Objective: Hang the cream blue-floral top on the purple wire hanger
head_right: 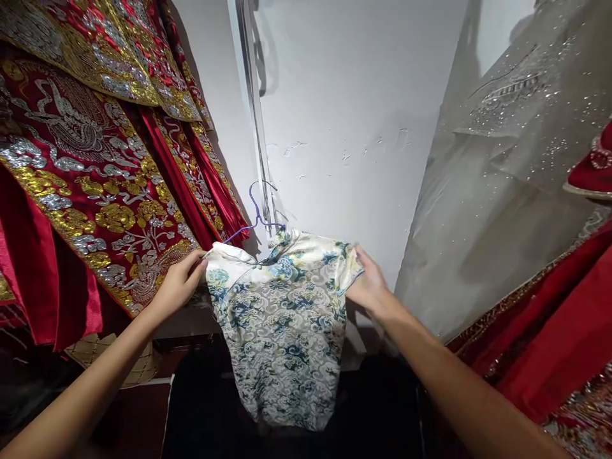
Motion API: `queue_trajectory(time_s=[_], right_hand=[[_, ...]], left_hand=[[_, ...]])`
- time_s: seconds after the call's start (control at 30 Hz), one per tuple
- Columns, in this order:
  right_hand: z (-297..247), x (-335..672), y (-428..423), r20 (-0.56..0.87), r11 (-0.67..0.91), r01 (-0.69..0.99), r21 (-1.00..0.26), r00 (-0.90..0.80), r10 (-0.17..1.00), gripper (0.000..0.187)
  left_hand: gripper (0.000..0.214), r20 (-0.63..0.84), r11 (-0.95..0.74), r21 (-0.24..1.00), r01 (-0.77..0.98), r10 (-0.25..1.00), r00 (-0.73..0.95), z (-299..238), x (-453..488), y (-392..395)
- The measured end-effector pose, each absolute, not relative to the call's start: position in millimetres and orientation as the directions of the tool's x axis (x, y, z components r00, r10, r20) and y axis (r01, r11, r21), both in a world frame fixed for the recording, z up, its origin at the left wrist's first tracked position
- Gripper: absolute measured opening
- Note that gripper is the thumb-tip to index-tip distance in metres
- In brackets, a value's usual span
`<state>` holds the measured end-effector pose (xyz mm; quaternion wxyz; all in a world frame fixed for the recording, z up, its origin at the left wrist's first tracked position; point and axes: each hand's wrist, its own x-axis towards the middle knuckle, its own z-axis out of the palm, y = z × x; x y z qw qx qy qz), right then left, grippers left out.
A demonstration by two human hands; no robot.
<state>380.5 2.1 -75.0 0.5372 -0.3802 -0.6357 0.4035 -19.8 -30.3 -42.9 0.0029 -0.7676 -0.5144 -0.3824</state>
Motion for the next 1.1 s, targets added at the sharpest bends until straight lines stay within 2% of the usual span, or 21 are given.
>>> queue_trajectory(time_s=[0.13, 0.27, 0.37, 0.43, 0.5, 0.53, 0.57, 0.63, 0.7, 0.77, 0.8, 0.87, 0.97, 1.03, 1.1], right_hand=[[-44, 395, -2, 0.266, 0.254, -0.121, -0.960, -0.097, 0.959, 0.045], [-6, 369, -13, 0.320, 0.295, -0.185, -0.937, -0.124, 0.939, 0.054], [4, 341, -24, 0.344, 0.269, -0.250, -0.930, -0.333, 0.878, 0.061], [0, 331, -32, 0.333, 0.223, -0.254, -0.941, -0.582, 0.742, 0.064], [-11, 328, -38, 0.244, 0.230, -0.138, -0.963, -0.804, 0.542, 0.062], [-19, 328, -40, 0.170, 0.278, -0.034, -0.960, -0.859, 0.483, 0.059], [-28, 328, -40, 0.105, 0.348, 0.084, -0.934, -0.865, 0.490, 0.054], [-51, 325, -36, 0.084, 0.486, 0.317, -0.815, -0.764, 0.639, 0.054], [-77, 314, -28, 0.203, 0.584, 0.469, -0.662, -0.639, 0.742, 0.080], [-100, 295, -21, 0.343, 0.678, 0.533, -0.506, -0.598, 0.725, 0.106], [-109, 284, -19, 0.408, 0.718, 0.548, -0.429, -0.592, 0.695, 0.111], [-119, 263, -16, 0.538, 0.767, 0.563, -0.307, -0.562, 0.628, 0.107], [-121, 253, -17, 0.694, 0.779, 0.578, -0.245, -0.456, 0.557, 0.098], [-118, 267, -17, 0.754, 0.747, 0.617, -0.248, -0.362, 0.548, 0.093], [-111, 295, -16, 0.773, 0.665, 0.698, -0.266, -0.258, 0.580, 0.090]], left_hand=[[0.031, 0.632, -0.465, 0.428, 0.775, 0.767, 0.111, -30, -6, -29], [0.033, 0.669, -0.486, 0.470, 0.737, 0.741, 0.062, -16, 14, -14], [0.030, 0.700, -0.509, 0.482, 0.713, 0.714, 0.036, -17, 20, -1], [0.031, 0.678, -0.531, 0.532, 0.659, 0.734, 0.044, -25, 19, 7], [0.038, 0.621, -0.537, 0.639, 0.551, 0.783, 0.043, -36, 17, 10], [0.041, 0.591, -0.533, 0.693, 0.485, 0.806, 0.042, -42, 17, 10], [0.043, 0.569, -0.533, 0.734, 0.422, 0.821, 0.048, -47, 18, 9], [0.044, 0.550, -0.546, 0.777, 0.315, 0.831, 0.084, -52, 26, 1], [0.042, 0.537, -0.561, 0.799, 0.215, 0.827, 0.165, -51, 42, -12], [0.041, 0.533, -0.575, 0.813, 0.098, 0.801, 0.272, -46, 66, -29], [0.041, 0.538, -0.580, 0.814, 0.041, 0.778, 0.326, -43, 78, -37], [0.044, 0.555, -0.585, 0.809, -0.057, 0.729, 0.401, -35, 100, -51], [0.044, 0.544, -0.540, 0.828, -0.151, 0.708, 0.450, -29, 109, -54], [0.041, 0.473, -0.447, 0.879, -0.166, 0.775, 0.419, -32, 94, -47], [0.055, 0.362, -0.318, 0.928, -0.195, 0.893, 0.266, -45, 68, -40]])
